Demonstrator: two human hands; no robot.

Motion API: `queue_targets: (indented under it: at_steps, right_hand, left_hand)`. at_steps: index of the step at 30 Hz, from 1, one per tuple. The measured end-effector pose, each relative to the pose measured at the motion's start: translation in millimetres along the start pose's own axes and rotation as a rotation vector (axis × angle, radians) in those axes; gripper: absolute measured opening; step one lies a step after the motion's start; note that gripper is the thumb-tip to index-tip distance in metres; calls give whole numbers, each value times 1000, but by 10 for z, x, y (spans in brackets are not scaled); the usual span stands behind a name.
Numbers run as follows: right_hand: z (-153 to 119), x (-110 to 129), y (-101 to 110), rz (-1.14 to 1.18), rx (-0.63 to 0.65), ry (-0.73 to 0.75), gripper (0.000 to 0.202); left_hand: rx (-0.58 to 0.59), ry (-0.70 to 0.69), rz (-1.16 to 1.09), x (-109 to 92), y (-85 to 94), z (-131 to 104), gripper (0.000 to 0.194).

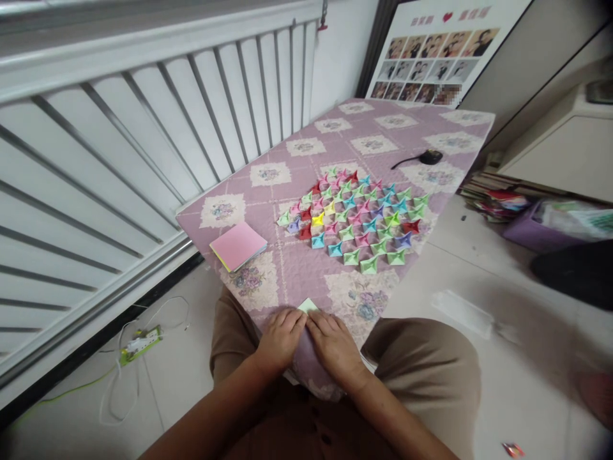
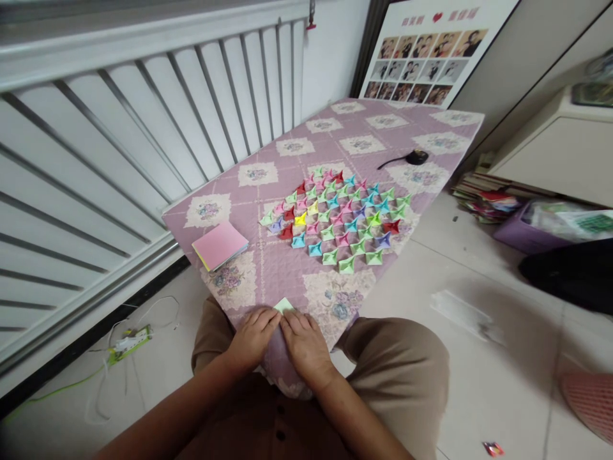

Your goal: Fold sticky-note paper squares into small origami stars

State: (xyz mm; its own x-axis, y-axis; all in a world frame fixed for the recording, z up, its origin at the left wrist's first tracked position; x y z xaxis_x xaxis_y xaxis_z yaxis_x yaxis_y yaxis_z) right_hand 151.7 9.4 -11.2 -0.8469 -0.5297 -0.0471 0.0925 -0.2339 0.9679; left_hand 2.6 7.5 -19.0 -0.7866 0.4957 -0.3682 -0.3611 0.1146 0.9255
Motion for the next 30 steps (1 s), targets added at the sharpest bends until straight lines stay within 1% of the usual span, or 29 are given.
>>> queue_targets:
  at_steps: [4,9,12,15,18,21,24,27,30]
  right_hand:
    - [-71,-73,23,14,-48,-38,35]
    - [-106,-121,12,30,-34,-104,34]
    - [-96,-126,-3,62,-28,-151,32]
    - [-81,-136,1,93,-38,-192,28]
    - [-50,-151,32,116,-56,-215,25]
    - [25,-178,71,136,-55,-269,20]
    - [145,-212,95,129,-18,-338,17]
    - [262,-244,100,111,70,-384,17]
    - [337,-271,109,125,159,-411,12]
  left_hand:
    - [-30,-24,-50,-1,37,-31,37]
    - [-36,-32,-55,-17,56,-48,36]
    - [-38,-43,-47,-29,45,-41,34]
    - [-63,-40,-32,-31,29,-33,32]
    - [-75,-41,-45,-21,12,-33,34]
    - [-65,-28,-74,-7,9,-34,34]
    - [-64,-7,-99,1,26,-40,33]
    - [-42,27,-129,5,49,-44,36]
    - [-9,101,-188,13,95,-3,41]
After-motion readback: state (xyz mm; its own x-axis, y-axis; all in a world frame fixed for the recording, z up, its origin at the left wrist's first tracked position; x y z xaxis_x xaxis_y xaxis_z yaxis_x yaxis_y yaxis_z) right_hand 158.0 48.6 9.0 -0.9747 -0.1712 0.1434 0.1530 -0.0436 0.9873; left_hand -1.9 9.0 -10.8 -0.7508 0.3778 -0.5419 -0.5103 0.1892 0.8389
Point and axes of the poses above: each hand's wrist, its own z-axis towards the middle knuckle, its own y-axis out of the back of the hand, x = y × z, the point moved 3 cm from there along z, towards the middle knuckle, and after that the axes turned 15 degrees about -z, right-handed, at the moved point
